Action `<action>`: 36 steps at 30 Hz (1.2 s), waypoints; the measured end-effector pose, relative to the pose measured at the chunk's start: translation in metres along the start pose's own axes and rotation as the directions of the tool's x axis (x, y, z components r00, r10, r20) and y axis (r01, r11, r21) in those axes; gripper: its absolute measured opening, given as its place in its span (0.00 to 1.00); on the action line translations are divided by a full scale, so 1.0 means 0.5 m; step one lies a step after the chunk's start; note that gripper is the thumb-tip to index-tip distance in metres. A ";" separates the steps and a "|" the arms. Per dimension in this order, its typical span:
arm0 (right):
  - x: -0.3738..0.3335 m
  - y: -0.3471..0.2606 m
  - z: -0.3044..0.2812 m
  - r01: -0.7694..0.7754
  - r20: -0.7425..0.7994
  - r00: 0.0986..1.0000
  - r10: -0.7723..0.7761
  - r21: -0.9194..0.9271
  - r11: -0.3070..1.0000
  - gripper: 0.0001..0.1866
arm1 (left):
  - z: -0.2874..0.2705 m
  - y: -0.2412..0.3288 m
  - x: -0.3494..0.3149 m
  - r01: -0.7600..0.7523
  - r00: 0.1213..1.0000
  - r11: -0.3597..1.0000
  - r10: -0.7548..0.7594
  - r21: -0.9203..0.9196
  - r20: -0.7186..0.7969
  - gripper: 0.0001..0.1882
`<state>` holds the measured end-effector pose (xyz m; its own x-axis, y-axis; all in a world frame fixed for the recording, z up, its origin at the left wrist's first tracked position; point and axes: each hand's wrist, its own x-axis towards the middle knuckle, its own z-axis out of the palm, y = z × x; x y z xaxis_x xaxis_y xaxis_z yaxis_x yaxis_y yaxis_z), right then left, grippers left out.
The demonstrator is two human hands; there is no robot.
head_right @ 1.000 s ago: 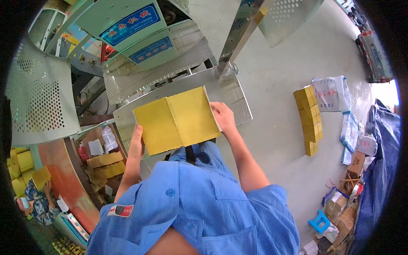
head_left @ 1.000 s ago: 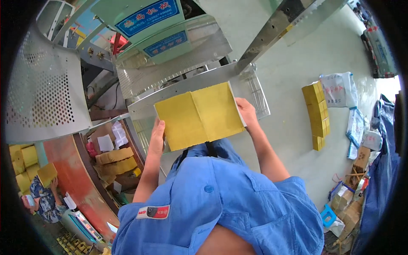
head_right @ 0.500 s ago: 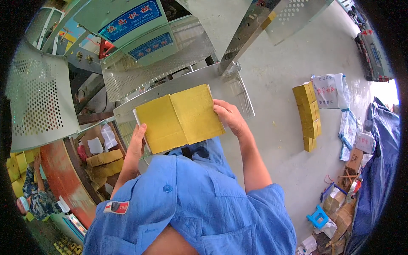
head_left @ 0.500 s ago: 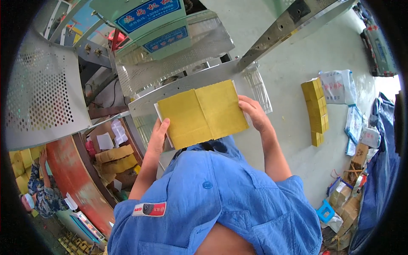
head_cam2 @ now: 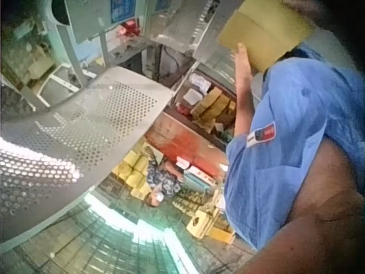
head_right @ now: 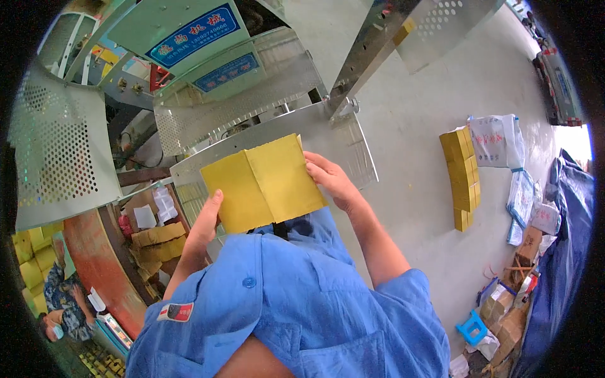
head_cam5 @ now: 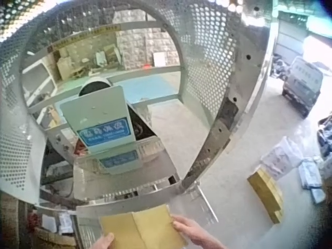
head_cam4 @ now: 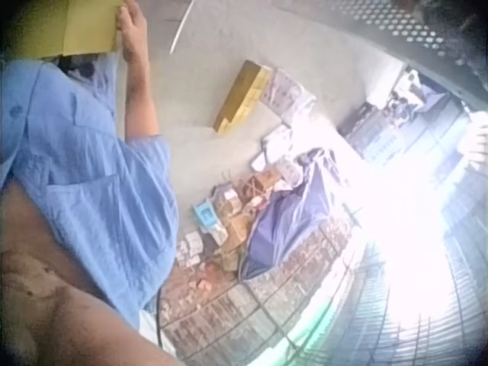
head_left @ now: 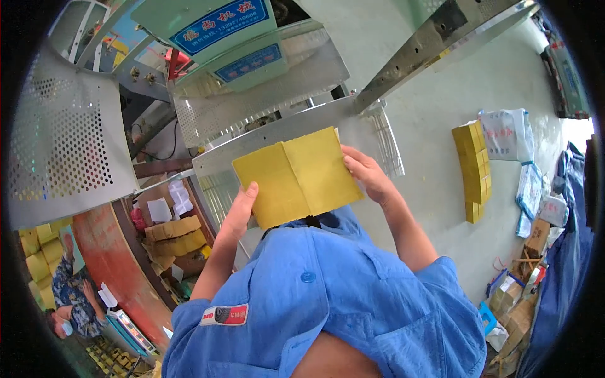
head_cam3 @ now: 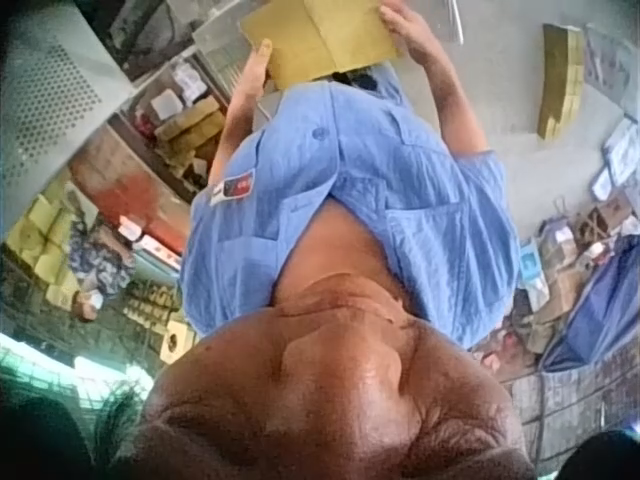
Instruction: The person is weighing and organizing stacks of yellow paper blocks using a scale and a conveyor belt.
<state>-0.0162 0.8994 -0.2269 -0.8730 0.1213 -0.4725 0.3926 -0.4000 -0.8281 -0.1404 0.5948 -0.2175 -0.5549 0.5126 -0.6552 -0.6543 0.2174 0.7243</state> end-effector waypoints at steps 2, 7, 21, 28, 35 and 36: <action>0.020 -0.011 0.005 0.046 -0.004 0.999 -0.046 0.032 0.998 0.25 | 0.011 0.002 0.001 -0.072 0.997 0.993 0.073 0.089 -0.013 0.34; 0.074 -0.094 -0.020 0.214 0.019 0.973 -0.232 0.324 0.922 0.14 | 0.039 0.017 0.009 -0.437 0.897 0.862 0.437 0.256 0.058 0.29; 0.137 -0.016 -0.086 0.439 -0.682 0.520 -0.514 -0.303 0.846 0.05 | 0.127 -0.102 0.200 -0.525 0.751 0.622 0.659 0.580 -0.027 0.31; 0.025 -0.098 -0.043 0.401 -0.588 0.372 -0.718 -0.596 0.696 0.09 | 0.176 -0.078 0.227 -0.546 0.650 0.488 0.760 0.681 -0.024 0.38; -0.006 -0.273 0.111 0.360 0.298 0.598 -0.744 -0.929 -0.082 0.34 | 0.159 -0.081 0.212 -0.647 0.650 0.636 0.748 0.422 -0.131 0.40; 0.027 -0.253 0.100 0.356 0.294 0.596 -0.747 -0.931 -0.082 0.34 | 0.163 -0.088 0.215 -0.649 0.650 0.633 0.749 0.422 -0.125 0.40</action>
<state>-0.0920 0.9061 -0.1133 -0.8990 0.1041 0.4255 -0.0738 0.9215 -0.3814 -0.1293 0.7080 -0.3022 -0.9156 0.3919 0.0899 0.1623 0.1557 0.9744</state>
